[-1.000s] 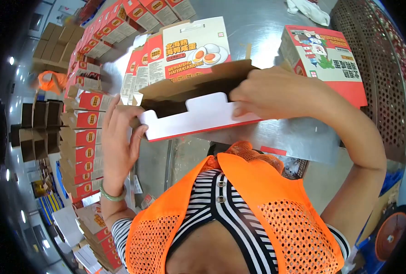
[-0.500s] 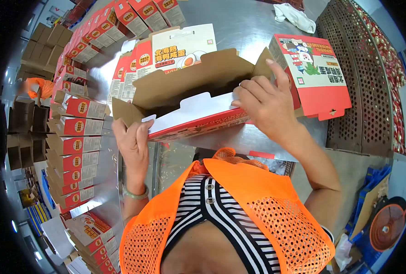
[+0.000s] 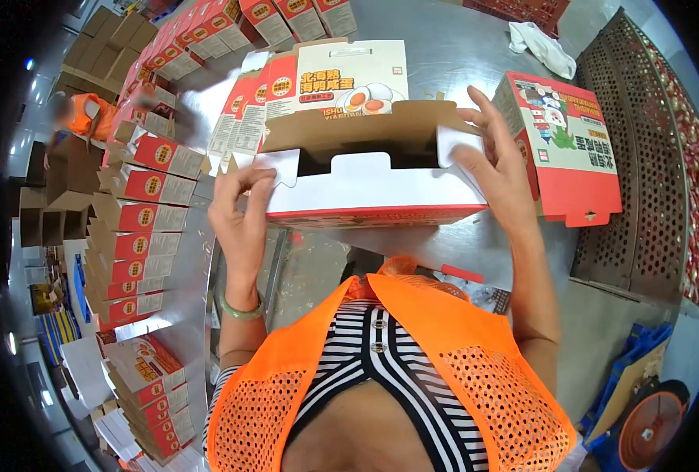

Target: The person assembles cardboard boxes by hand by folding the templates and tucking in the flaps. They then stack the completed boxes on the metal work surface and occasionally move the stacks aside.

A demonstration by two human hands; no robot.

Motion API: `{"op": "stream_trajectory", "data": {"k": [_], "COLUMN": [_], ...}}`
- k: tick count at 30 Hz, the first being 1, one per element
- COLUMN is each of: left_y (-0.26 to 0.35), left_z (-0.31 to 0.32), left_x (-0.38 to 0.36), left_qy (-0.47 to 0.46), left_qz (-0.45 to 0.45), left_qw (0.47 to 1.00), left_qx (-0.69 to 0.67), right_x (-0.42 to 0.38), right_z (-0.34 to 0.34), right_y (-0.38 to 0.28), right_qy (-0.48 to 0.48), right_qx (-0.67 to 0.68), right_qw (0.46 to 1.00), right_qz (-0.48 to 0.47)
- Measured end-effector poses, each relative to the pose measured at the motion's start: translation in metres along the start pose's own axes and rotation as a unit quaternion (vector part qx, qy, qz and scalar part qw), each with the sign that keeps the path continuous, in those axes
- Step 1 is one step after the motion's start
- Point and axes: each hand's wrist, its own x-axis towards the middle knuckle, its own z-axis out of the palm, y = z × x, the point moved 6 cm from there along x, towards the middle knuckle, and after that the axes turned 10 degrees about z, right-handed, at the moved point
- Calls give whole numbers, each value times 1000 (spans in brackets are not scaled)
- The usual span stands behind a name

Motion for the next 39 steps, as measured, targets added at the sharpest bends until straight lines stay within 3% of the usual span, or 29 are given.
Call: {"op": "stream_trajectory", "data": {"k": [1,6,8,9,11,12,14,16,19,21,22,23,25,30,31,33,37,38,39], "left_y": [1,5,-21,-26,-20,-19,-2,0,-12,-12,-10,-6,-5,2,2,4,-5,-8,-15], "left_z": [5,13,34,35,33,34,27,22,20,32,32,35,41,45,48,64,63,51,38], "left_x": [3,36,30,31,29,25,31,28,31,31,33,36,43,59,59,49,55,64,71], "left_qy": [-13,-72,-226,-242,-280,-200,-109,-10,5,-96,-93,-123,-238,-328,-344,-355,-407,-312,-205], "left_qz": [-86,-11,-75,-86,-46,72,89,106,101,109,110,102,56,49,51,74,69,25,-25], "left_qw": [994,997,969,963,957,975,990,992,987,977,977,979,965,942,937,924,909,942,937], "left_qx": [-66,6,-70,-75,54,70,18,-73,-127,-155,-157,-125,-92,-44,11,124,48,-119,-280], "right_x": [-3,-3,-3,-1,-7,-7,-4,-4,5,2,2,2,-3,-3,-3,0,7,13,19], "right_z": [1,8,14,16,16,17,13,7,1,6,9,12,17,25,28,32,23,18,6], "right_y": [-8,-26,-29,-30,-27,-28,-4,-10,3,-8,-14,-22,-37,-48,-45,-32,-28,-22,-17], "right_qy": [-6,-56,-25,-31,-6,21,-65,-64,-147,-139,-130,-87,-93,-149,-125,-111,-118,-112,-74], "right_qx": [-109,-295,-401,-413,-398,-383,-116,62,81,36,-7,-177,-216,-310,-370,-444,-361,-359,-222], "right_qw": [994,952,915,909,917,920,991,995,986,989,991,977,970,939,918,883,918,921,969], "right_qz": [-12,-56,17,42,-22,-81,-30,40,3,13,26,-82,-56,23,-66,-102,-116,-104,-78]}}
